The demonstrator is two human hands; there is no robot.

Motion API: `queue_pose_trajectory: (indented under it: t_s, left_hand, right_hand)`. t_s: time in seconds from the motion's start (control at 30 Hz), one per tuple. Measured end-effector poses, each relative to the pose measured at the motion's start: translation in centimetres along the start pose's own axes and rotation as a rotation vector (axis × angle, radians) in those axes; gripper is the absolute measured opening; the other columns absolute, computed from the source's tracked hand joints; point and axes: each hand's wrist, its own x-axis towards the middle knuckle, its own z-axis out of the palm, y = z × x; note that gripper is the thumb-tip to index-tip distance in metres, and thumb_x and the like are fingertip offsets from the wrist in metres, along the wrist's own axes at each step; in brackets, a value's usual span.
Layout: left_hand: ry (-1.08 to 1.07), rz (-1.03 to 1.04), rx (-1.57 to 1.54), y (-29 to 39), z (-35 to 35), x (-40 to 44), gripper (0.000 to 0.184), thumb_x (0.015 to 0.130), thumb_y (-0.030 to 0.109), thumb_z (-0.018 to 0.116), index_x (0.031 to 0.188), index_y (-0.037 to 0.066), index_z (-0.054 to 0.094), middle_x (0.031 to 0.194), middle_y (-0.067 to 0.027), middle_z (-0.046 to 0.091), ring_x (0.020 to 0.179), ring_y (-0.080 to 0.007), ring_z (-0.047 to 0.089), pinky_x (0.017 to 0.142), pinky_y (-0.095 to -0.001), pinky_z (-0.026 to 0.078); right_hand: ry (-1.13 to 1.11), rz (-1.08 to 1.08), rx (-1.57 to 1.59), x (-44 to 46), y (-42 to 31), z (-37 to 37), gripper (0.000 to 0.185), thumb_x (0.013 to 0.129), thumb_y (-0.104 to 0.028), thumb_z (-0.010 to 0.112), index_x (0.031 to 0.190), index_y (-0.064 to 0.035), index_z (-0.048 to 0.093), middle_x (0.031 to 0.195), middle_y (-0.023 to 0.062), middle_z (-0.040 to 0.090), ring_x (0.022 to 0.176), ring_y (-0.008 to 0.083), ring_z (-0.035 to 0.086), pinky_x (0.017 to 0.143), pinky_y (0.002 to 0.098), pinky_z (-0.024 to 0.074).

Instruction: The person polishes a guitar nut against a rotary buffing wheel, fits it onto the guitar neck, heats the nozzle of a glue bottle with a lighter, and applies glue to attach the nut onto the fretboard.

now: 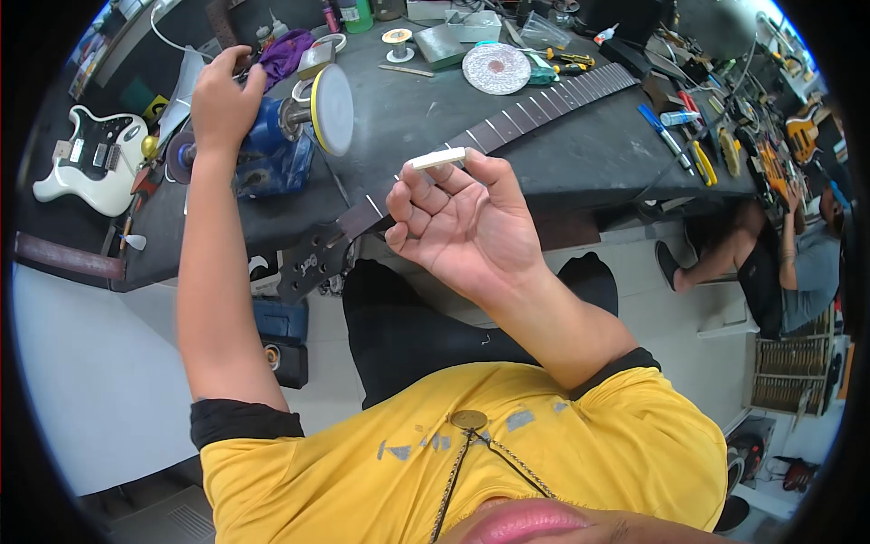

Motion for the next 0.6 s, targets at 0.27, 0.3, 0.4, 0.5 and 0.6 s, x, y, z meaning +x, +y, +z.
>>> queue_pose_trajectory:
  t_s: [0.27,0.3,0.4,0.5,0.6]
  left_hand:
    - [-0.07,-0.116,-0.954,20.9,-10.7,-7.5,0.031,0.089,0.004,0.078,0.12,0.001,0.077,0.104,-0.0084,0.077,0.09,-0.0162,0.071,0.081,-0.0302,0.057]
    - [-0.099,-0.026,-0.93,22.5,-11.2,-7.6,0.031,0.087,0.002,0.08,0.119,0.002,0.077,0.104,-0.0091,0.077,0.091,-0.0176,0.072,0.08,-0.031,0.058]
    - [-0.171,0.107,-0.892,24.3,-11.6,-8.5,0.03,0.085,-0.002,0.082,0.115,0.001,0.078,0.104,-0.0108,0.075,0.091,-0.0191,0.072,0.081,-0.0304,0.058]
    - [-0.198,0.101,-0.913,24.6,-11.5,-8.9,0.028,0.085,-0.006,0.082,0.112,0.002,0.078,0.103,-0.0111,0.074,0.088,-0.0197,0.072,0.078,-0.0299,0.057]
    - [-0.261,0.073,-0.932,24.9,-12.0,-9.2,0.027,0.086,-0.008,0.08,0.111,0.001,0.079,0.104,-0.0107,0.073,0.09,-0.0191,0.072,0.079,-0.0296,0.057]
  right_hand:
    - [0.022,-0.073,-0.118,-2.9,-0.2,0.5,0.034,0.105,-0.039,0.071,0.123,-0.0103,0.069,0.121,0.0073,0.077,0.115,0.022,0.071,0.098,0.0398,0.0537]
    - [0.01,-0.08,-0.124,-3.2,-0.1,0.5,0.033,0.105,-0.038,0.071,0.123,-0.0101,0.069,0.122,0.0073,0.077,0.114,0.0215,0.071,0.098,0.0391,0.0539]
    - [-0.03,-0.097,-0.193,-4.0,0.5,0.4,0.03,0.106,-0.036,0.07,0.121,-0.0096,0.069,0.121,0.0071,0.077,0.113,0.02,0.071,0.1,0.0384,0.0544]
    - [-0.048,-0.114,-0.233,-4.8,0.8,0.1,0.028,0.107,-0.034,0.069,0.119,-0.0095,0.07,0.119,0.0066,0.077,0.112,0.0185,0.071,0.102,0.0386,0.0545]
    - [-0.061,-0.126,-0.25,-5.5,0.9,-0.1,0.027,0.107,-0.034,0.067,0.118,-0.0099,0.071,0.118,0.0063,0.077,0.113,0.0173,0.071,0.102,0.0376,0.054]
